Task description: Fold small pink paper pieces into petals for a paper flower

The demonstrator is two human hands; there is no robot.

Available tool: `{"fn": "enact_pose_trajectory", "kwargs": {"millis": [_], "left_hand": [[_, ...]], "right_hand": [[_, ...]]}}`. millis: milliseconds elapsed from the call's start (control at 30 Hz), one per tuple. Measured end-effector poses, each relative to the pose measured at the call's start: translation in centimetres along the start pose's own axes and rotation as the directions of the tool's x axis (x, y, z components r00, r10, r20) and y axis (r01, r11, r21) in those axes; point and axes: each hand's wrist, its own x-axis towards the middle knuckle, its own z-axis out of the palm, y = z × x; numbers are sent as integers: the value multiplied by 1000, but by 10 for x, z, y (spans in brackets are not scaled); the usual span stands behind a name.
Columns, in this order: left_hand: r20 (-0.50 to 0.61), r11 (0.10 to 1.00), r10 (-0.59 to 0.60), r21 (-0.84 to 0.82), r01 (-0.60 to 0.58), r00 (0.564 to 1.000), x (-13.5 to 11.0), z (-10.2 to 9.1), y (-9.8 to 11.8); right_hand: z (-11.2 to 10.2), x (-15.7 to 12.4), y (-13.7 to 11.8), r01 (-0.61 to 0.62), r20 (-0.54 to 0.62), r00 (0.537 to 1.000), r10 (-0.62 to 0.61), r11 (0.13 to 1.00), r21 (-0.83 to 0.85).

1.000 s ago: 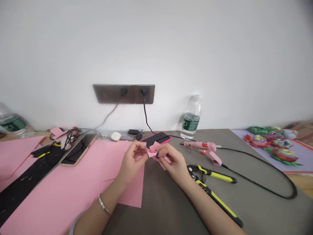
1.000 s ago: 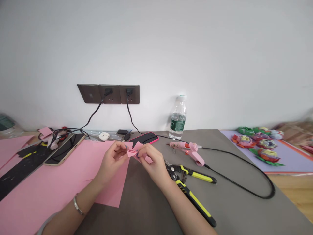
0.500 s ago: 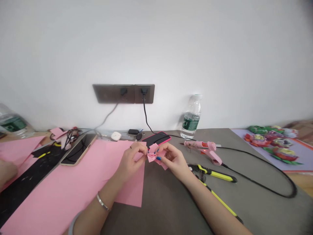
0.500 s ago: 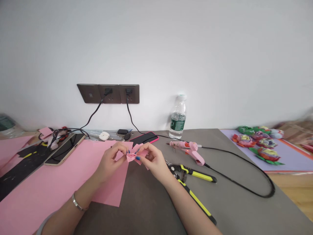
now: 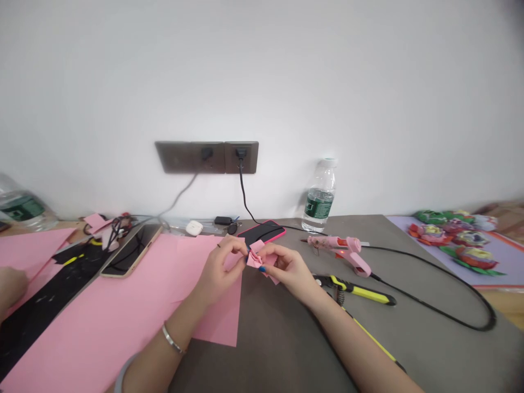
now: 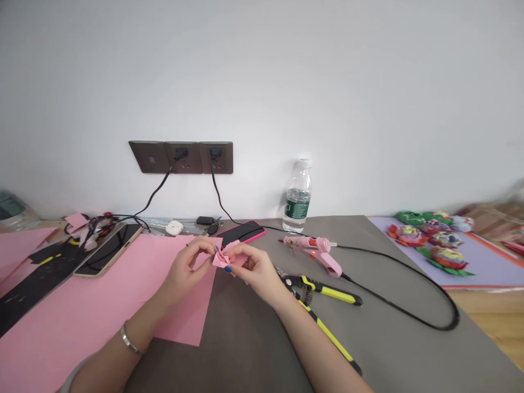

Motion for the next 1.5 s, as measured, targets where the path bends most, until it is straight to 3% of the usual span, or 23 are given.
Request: {"fn": "enact_pose_trajectory", "kwargs": {"millis": [133,300,433,633,833,1000,1267,1400,1500], "left_hand": [[22,998,-62,6,62,998,0,2,3],[42,988,-150,-36,151,988,-1,9,2],[8,964,-202,-172,201,979,-1,10,1],[-35,937,-244,-268,226,969,1,10,2],[-46,920,-281,-298,255,959,-1,13,0],[-15,933,-278,-243,266,960,-3,14,-1],[77,933,-262,-234,273,962,-3,11,1],[93,888,-322,-316,334,942,-3,12,-2],[92,833,-391,-389,394,916,-1,11,-3]], "right_hand": [[1,2,7,23,-96,995,-28,998,-56],[3,1,8,96,-65,992,-109,980,-175],[3,0,5,76,-65,994,-87,985,-153],[0,3,3,116,-156,978,-136,985,-130],[0,3,4,96,-135,985,-106,992,-81],[4,1,2,45,-51,997,-53,987,-155],[3,1,9,179,-87,970,-225,914,-364],[3,0,8,249,-31,955,-294,859,-448],[2,0,7,226,-92,950,-297,863,-452]]}}
